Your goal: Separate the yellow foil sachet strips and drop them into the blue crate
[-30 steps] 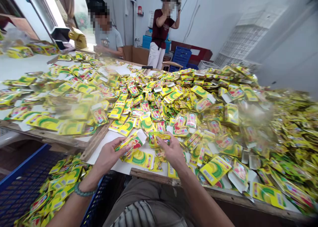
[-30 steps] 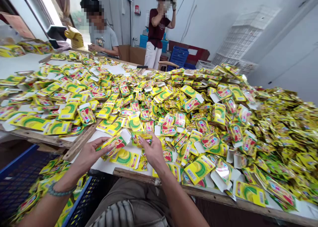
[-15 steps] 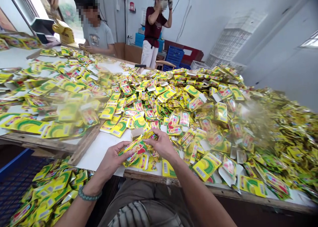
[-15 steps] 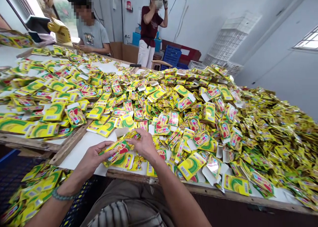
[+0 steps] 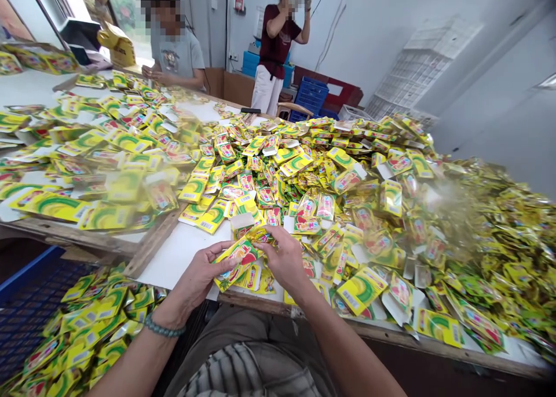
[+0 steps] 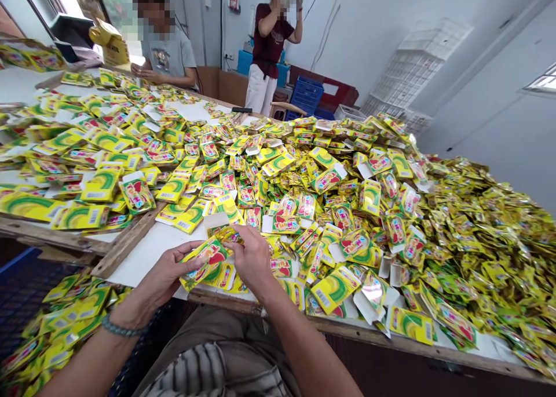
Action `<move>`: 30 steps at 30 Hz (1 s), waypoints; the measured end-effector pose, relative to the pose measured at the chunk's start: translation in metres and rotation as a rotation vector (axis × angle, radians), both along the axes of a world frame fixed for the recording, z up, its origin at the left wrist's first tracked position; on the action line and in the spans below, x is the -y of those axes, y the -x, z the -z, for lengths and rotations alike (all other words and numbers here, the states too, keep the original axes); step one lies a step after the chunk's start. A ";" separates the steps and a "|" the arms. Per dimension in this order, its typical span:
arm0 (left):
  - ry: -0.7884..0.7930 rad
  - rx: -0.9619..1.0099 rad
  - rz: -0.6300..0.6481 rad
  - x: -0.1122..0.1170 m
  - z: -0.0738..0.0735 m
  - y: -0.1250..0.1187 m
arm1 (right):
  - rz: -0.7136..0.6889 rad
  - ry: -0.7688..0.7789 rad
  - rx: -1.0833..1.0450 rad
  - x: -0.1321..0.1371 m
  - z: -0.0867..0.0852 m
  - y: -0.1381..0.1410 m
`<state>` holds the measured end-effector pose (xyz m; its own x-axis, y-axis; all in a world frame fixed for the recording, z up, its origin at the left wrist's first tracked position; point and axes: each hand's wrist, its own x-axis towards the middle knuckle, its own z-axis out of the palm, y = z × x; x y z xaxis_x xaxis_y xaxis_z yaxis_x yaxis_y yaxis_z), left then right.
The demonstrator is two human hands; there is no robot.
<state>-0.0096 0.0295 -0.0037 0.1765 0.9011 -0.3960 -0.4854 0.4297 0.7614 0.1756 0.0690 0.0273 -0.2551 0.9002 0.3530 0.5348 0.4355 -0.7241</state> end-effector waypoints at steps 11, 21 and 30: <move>-0.083 -0.191 -0.128 0.008 0.006 -0.001 | 0.075 0.230 -0.164 0.005 -0.001 0.005; -0.124 -0.333 -0.084 0.006 0.004 0.010 | 0.042 0.354 -0.235 0.008 -0.002 0.008; -0.119 -0.285 -0.049 0.012 0.004 0.004 | -0.278 0.710 -0.316 0.018 0.007 0.011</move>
